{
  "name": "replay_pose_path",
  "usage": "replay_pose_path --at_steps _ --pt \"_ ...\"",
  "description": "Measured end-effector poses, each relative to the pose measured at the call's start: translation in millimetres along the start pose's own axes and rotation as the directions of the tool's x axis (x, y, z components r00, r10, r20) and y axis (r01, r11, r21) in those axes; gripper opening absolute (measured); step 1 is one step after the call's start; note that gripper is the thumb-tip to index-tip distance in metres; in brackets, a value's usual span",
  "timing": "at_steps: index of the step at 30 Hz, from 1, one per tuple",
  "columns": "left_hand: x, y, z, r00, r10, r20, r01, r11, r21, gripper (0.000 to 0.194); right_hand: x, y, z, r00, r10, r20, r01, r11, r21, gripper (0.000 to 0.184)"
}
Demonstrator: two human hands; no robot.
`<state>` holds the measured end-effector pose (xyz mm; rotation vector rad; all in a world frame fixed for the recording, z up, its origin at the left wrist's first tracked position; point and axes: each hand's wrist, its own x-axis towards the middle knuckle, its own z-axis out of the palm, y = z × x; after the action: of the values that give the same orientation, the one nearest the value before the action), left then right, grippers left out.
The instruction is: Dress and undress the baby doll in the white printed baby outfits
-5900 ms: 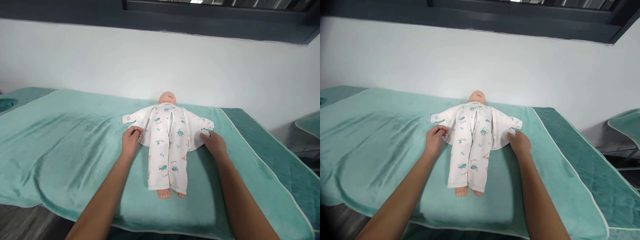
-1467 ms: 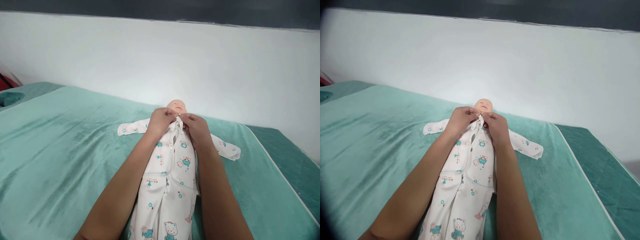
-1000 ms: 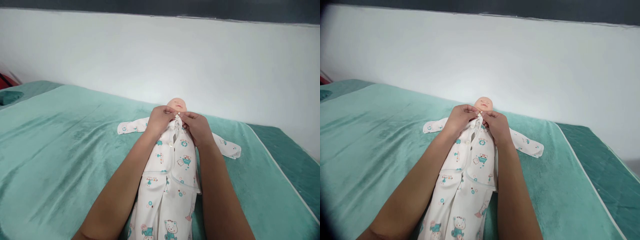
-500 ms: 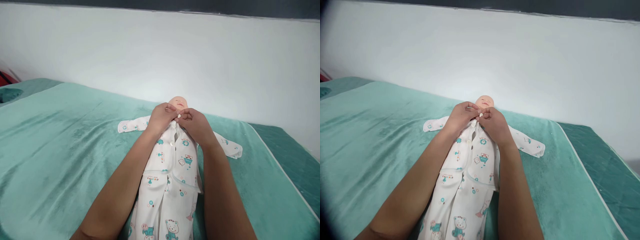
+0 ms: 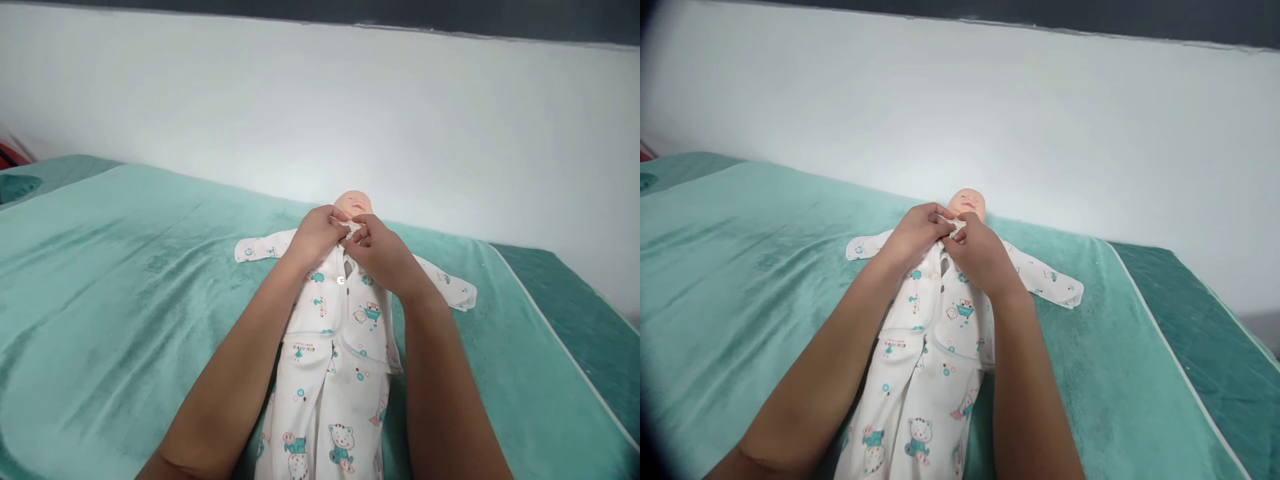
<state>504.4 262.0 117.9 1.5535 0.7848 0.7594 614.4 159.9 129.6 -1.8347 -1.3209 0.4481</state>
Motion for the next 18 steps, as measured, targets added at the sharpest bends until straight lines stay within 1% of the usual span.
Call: replay_pose_path --at_steps 3,5,7,9,10,12,15,16,18 --pt "-1 -4 1.8 0.997 0.076 -0.008 -0.076 0.995 0.068 0.020 -13 -9 3 1.000 -0.020 -0.022 0.017 0.989 -0.147 0.043" --pt "-4 -5 2.4 0.993 0.114 -0.020 -0.110 0.984 0.136 0.019 -23 -15 7 0.998 -0.045 -0.048 0.034 0.978 -0.207 0.041" --pt "-8 -5 2.6 0.988 0.150 -0.016 -0.144 0.970 0.197 0.018 -33 -17 12 0.993 -0.055 -0.102 0.029 0.970 -0.241 0.036" --pt "-15 -5 2.7 0.982 0.187 0.000 -0.183 0.961 0.206 0.015 -42 -15 18 0.983 -0.036 -0.177 -0.009 0.969 -0.247 0.025" --pt "-18 -5 2.8 0.979 0.206 -0.002 -0.201 0.958 0.202 0.013 -46 -13 20 0.977 -0.017 -0.214 -0.035 0.970 -0.239 0.020" --pt "-26 -5 2.4 0.972 0.231 -0.042 -0.218 0.955 0.200 0.009 -53 -7 25 0.962 0.012 -0.271 -0.067 0.978 -0.197 0.013" --pt "-39 -5 -1.7 0.972 0.215 -0.095 -0.191 0.959 0.210 0.011 -59 1 25 0.952 0.022 -0.305 -0.044 0.997 -0.065 0.013" --pt "-43 -4 -4.0 0.977 0.195 -0.089 -0.174 0.964 0.202 0.012 -60 3 24 0.953 0.030 -0.301 -0.032 0.999 -0.001 0.014" --pt "-52 -4 -9.1 0.986 0.160 -0.040 -0.151 0.973 0.175 0.016 -59 6 19 0.960 0.073 -0.272 -0.036 0.990 0.139 0.015"
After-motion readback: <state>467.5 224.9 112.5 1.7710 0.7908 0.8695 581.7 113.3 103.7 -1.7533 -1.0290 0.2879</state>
